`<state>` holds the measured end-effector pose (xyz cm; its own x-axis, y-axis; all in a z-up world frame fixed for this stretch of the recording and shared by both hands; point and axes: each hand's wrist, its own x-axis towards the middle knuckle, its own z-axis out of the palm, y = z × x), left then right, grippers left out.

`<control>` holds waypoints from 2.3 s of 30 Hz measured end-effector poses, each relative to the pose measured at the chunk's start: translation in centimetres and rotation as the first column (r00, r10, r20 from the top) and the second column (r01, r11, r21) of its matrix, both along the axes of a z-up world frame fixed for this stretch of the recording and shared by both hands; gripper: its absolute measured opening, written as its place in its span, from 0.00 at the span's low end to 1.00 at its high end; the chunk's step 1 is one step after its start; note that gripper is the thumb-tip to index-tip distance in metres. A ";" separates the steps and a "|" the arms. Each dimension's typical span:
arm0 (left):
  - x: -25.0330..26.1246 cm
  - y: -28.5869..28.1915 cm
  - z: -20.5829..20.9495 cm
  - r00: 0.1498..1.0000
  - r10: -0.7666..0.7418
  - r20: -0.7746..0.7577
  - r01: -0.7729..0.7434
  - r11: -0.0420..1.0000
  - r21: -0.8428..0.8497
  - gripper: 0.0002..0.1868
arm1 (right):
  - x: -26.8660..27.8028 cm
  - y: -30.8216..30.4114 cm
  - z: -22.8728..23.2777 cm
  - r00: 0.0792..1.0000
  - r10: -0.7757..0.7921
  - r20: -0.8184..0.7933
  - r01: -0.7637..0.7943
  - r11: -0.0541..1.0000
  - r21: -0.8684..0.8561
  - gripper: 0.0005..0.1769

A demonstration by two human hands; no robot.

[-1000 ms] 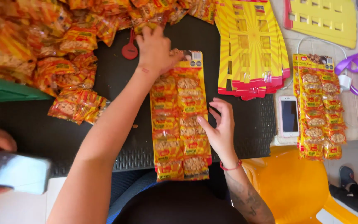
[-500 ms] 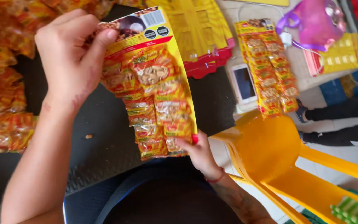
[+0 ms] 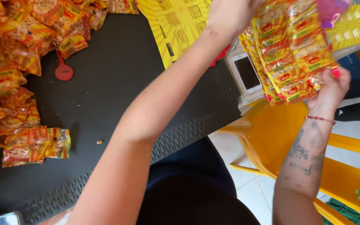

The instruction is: Attaching small snack packets to a cardboard display strip for retail

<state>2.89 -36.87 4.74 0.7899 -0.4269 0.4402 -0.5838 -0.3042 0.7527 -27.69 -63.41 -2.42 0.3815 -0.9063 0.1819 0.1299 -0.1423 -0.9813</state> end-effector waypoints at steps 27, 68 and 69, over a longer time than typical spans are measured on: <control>-3.4 22.4 -11.7 0.914 -0.106 -0.391 0.048 0.987 -0.154 0.51 | 21.4 32.9 0.9 0.661 0.175 -0.730 -0.726 0.396 -0.562 0.39; -21.8 50.7 -7.2 0.774 0.590 0.229 -0.626 0.660 0.414 0.27 | 7.0 47.0 4.9 0.201 0.364 -0.910 -0.948 -0.160 -0.273 0.71; -21.8 50.8 -7.4 0.752 0.591 0.292 -0.658 0.661 0.360 0.25 | 7.2 46.4 4.1 0.265 0.333 -0.905 -0.933 -0.146 -0.328 0.72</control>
<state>-18.90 13.96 -2.68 0.8841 -0.0193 0.4669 -0.2241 -0.8943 0.3873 -20.49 -17.04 1.70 0.9034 0.4287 0.0011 0.4039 -0.8502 -0.3376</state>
